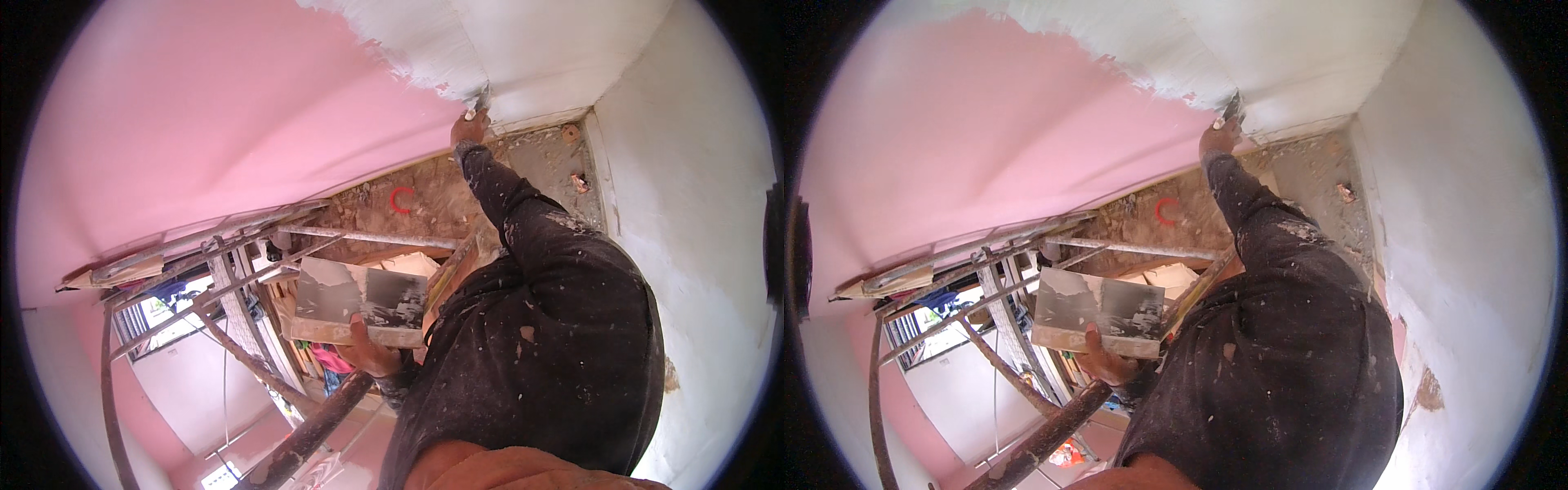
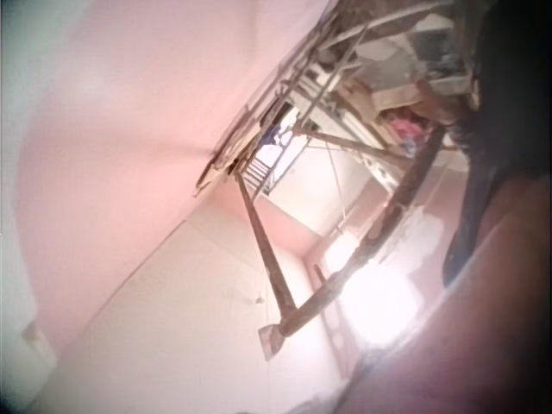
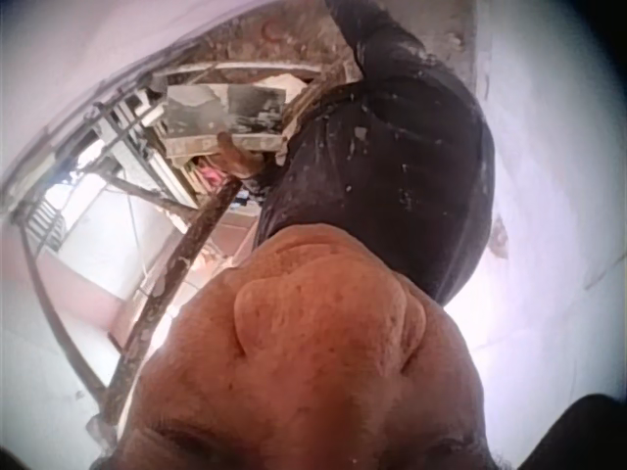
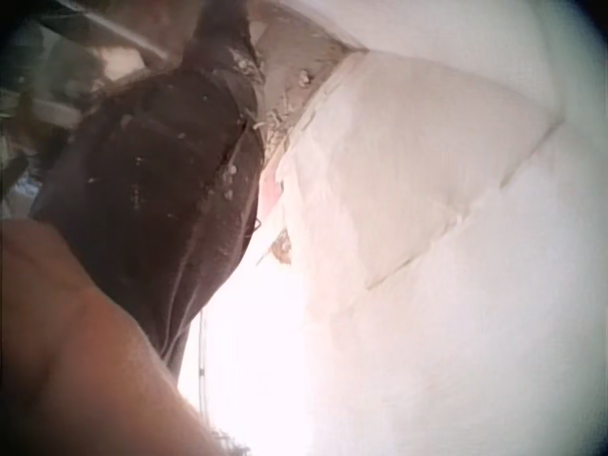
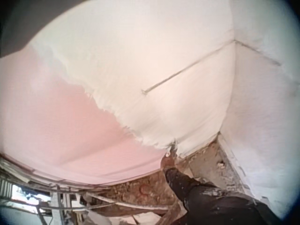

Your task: The person applies white plaster to a pink wall using a trowel and hawk. They repeatedly scoop plaster from the hawk and spread it across the wall surface, working on the upper section near the ceiling.

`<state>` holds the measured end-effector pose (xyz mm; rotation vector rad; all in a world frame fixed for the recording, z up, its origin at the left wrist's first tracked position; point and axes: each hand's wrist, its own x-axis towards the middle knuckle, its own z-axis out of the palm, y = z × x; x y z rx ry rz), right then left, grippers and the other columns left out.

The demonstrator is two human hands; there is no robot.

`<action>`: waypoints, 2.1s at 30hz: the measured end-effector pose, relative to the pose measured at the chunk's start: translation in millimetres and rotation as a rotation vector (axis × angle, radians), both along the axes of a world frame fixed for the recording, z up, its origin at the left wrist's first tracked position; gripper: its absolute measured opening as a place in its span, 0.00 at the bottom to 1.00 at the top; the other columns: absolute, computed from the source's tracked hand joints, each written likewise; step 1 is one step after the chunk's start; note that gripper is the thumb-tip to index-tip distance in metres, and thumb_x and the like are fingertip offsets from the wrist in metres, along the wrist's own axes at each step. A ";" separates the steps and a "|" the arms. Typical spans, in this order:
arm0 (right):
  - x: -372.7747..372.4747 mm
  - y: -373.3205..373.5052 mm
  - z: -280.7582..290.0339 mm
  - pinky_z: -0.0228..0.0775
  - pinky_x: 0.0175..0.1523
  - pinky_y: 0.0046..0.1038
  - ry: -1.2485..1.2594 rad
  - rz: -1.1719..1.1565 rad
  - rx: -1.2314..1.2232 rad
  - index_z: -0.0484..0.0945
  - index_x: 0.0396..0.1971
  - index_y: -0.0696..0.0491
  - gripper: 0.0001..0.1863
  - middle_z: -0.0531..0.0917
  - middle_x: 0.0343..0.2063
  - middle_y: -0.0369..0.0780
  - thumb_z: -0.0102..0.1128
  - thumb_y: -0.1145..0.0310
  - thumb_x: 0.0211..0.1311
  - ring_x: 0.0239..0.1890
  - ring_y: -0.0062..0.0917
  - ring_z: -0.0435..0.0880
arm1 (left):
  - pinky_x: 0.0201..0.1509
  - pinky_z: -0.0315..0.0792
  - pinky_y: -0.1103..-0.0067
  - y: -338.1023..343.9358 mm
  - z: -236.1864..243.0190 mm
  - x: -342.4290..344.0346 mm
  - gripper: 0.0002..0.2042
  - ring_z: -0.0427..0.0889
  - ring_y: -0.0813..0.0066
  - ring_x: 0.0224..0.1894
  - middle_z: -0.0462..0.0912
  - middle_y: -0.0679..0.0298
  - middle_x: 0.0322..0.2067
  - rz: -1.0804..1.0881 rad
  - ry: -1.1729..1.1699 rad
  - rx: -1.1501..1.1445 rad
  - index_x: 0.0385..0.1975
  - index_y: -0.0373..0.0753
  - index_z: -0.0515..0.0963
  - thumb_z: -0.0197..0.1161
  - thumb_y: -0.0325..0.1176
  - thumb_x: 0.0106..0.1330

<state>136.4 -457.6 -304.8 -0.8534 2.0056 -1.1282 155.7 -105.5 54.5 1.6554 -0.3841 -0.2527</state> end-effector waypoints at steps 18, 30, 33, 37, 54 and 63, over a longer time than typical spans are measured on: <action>102.7 64.8 26.1 0.73 0.46 0.37 -0.548 0.118 -0.086 0.63 0.57 0.58 0.28 0.76 0.39 0.48 0.54 0.70 0.55 0.41 0.39 0.79 | 0.51 0.73 0.71 -3.3 0.7 0.2 0.22 0.78 0.63 0.47 0.76 0.51 0.47 -0.085 0.047 -0.029 0.52 0.24 0.67 0.55 0.31 0.60; -19.0 -26.8 38.1 0.69 0.24 0.24 -1.218 -0.127 -0.014 0.70 0.25 0.49 0.08 0.71 0.23 0.34 0.62 0.67 0.53 0.24 0.22 0.72 | 0.55 0.71 0.72 33.5 -22.9 32.4 0.22 0.75 0.64 0.51 0.73 0.50 0.51 -0.347 -0.658 0.351 0.54 0.24 0.66 0.55 0.30 0.62; -26.9 -35.7 56.8 0.70 0.24 0.25 -1.262 -0.201 -0.092 0.69 0.27 0.48 0.09 0.71 0.23 0.34 0.62 0.69 0.52 0.25 0.22 0.72 | 0.55 0.70 0.72 17.1 -8.4 22.6 0.24 0.74 0.64 0.51 0.73 0.50 0.51 -0.326 -0.246 0.186 0.56 0.24 0.64 0.56 0.30 0.61; -21.6 -32.6 91.1 0.71 0.25 0.25 -1.263 -0.177 -0.154 0.68 0.27 0.48 0.09 0.71 0.22 0.34 0.62 0.69 0.53 0.25 0.21 0.72 | 0.56 0.69 0.72 6.5 1.9 4.1 0.26 0.74 0.63 0.51 0.72 0.50 0.52 -0.245 -0.002 -0.028 0.58 0.25 0.62 0.56 0.30 0.60; -25.3 30.1 211.8 0.69 0.19 0.23 -1.271 0.105 -0.311 0.64 0.45 0.53 0.17 0.76 0.27 0.41 0.53 0.78 0.56 0.21 0.24 0.78 | 0.56 0.68 0.71 2.4 10.4 -0.7 0.28 0.74 0.63 0.50 0.73 0.50 0.51 -0.311 0.024 -0.159 0.58 0.25 0.63 0.57 0.27 0.56; -2.0 -11.2 65.2 0.75 0.26 0.31 -1.146 0.160 -0.023 0.71 0.26 0.54 0.06 0.75 0.25 0.38 0.59 0.72 0.56 0.26 0.27 0.77 | 0.56 0.68 0.71 11.7 11.2 1.9 0.29 0.75 0.62 0.49 0.72 0.49 0.50 -0.259 0.028 -0.091 0.58 0.24 0.61 0.56 0.28 0.54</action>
